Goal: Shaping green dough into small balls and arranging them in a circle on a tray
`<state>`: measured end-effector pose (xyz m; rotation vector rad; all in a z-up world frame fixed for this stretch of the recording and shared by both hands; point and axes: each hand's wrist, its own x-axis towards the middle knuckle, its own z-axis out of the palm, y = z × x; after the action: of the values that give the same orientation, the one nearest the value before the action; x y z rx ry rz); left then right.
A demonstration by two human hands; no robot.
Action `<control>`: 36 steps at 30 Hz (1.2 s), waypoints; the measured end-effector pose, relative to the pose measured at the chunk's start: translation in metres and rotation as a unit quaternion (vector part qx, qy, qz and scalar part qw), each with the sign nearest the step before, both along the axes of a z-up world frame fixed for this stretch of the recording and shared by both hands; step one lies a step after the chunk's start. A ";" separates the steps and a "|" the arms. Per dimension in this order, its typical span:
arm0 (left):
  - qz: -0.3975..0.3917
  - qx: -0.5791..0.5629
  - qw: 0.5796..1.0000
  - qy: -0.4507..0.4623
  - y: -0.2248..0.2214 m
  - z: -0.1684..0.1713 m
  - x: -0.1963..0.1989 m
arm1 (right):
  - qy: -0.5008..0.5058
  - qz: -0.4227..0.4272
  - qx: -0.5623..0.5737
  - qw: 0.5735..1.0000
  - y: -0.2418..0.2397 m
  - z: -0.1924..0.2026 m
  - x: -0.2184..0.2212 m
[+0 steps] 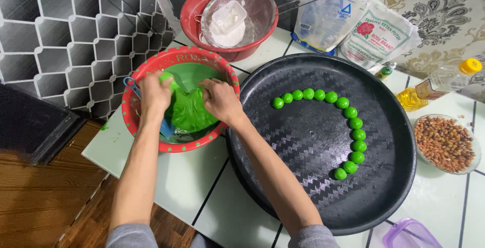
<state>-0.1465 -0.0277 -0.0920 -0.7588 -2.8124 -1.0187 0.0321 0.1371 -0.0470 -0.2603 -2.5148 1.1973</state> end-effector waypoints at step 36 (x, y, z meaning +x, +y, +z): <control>-0.086 0.324 0.930 0.148 0.019 0.067 0.063 | 0.040 0.018 -0.099 0.994 0.006 -0.021 -0.008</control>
<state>-0.0839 -0.0084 -0.0250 -0.9626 -1.9866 -1.5778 0.0246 0.1432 -0.0679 -0.2117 -2.3438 1.4448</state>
